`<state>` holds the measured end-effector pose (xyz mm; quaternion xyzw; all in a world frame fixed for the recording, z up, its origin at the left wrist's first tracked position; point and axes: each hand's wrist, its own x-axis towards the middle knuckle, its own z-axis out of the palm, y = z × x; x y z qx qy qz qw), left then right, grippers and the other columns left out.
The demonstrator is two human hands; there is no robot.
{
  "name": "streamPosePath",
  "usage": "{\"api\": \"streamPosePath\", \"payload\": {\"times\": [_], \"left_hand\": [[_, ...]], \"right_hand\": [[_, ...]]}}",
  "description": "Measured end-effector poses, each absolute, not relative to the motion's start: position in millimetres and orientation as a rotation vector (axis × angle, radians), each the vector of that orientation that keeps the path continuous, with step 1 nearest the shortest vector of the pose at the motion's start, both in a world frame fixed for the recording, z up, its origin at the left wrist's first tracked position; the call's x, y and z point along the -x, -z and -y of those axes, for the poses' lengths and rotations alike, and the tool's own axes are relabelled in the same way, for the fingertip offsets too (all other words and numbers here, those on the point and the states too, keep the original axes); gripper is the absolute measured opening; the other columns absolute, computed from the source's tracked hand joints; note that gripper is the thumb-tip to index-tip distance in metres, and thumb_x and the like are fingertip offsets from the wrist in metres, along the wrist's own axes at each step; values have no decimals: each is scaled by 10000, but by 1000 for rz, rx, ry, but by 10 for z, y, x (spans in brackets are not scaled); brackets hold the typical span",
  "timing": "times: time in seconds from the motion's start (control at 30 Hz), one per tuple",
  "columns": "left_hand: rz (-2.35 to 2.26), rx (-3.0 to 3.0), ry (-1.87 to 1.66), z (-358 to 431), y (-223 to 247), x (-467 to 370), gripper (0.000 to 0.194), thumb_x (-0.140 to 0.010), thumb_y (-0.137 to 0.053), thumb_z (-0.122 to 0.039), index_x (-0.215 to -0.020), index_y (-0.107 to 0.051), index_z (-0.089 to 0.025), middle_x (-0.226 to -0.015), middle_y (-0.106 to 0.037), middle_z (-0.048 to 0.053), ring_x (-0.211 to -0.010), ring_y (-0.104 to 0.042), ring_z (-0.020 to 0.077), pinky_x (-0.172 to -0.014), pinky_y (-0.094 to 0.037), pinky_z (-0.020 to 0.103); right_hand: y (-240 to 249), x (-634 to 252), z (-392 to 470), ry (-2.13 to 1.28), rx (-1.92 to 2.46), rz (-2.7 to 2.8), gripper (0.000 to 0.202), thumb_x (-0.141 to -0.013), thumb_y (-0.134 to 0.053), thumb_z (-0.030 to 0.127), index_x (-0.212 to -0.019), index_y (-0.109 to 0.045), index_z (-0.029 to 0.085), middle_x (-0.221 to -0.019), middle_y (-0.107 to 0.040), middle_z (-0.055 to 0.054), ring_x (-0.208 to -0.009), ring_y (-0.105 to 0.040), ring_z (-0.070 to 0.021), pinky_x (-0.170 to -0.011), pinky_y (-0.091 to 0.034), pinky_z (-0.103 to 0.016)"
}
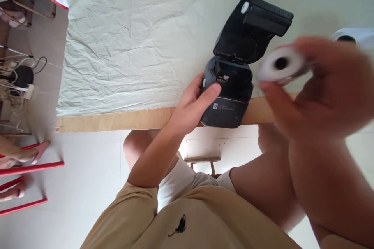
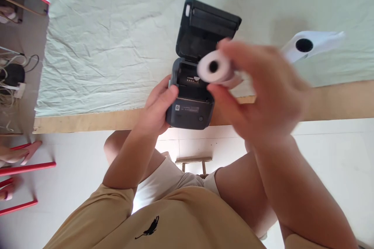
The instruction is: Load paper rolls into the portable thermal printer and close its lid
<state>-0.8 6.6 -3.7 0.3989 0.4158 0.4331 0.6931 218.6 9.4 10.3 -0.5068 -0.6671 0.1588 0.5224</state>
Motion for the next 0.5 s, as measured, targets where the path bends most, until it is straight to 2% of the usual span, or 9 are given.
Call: {"api": "streamPosePath", "payload": {"times": [0.13,0.27,0.4,0.5], "left_hand": [[-948,-890,-963,-66,16,20,500,-931,-863,-650,-1245,-734,-283,-1052,-798,31,-937,-806,223,-683,-627,283],[-946,-901,-974,-61,10,10,441,-948,-848,-632,-1202,-748,-285,-1040,-784,24,-953,-790,220,-736,-631,296],[-901,-912,-982,-53,13,19,419,-978,-820,-618,-1207,-746,-276,-1134,-793,40,-1037,-778,226,-853,-652,323],[-908,-960,-984,-54,39,44,488,-935,-856,-644,-1228,-740,-271,-1107,-790,42,-1026,-772,234,-838,-643,319]], "right_hand": [[-128,-1993,-139,-246,1160,1818,319,-916,-771,209,-1203,-767,348,-1114,-867,-8,-1033,-843,-322,-930,-680,-531],[-96,-1976,-211,-276,1132,1864,240,-894,-691,87,-918,-713,325,-925,-861,42,-890,-844,-261,-788,-670,-453],[-92,-1958,-131,-169,1023,1771,230,-858,-656,86,-842,-690,313,-822,-825,43,-807,-810,-257,-734,-602,-460],[-76,-1925,-31,-206,956,1835,196,-909,-686,125,-866,-690,316,-815,-814,48,-821,-812,-254,-750,-560,-457]]}}
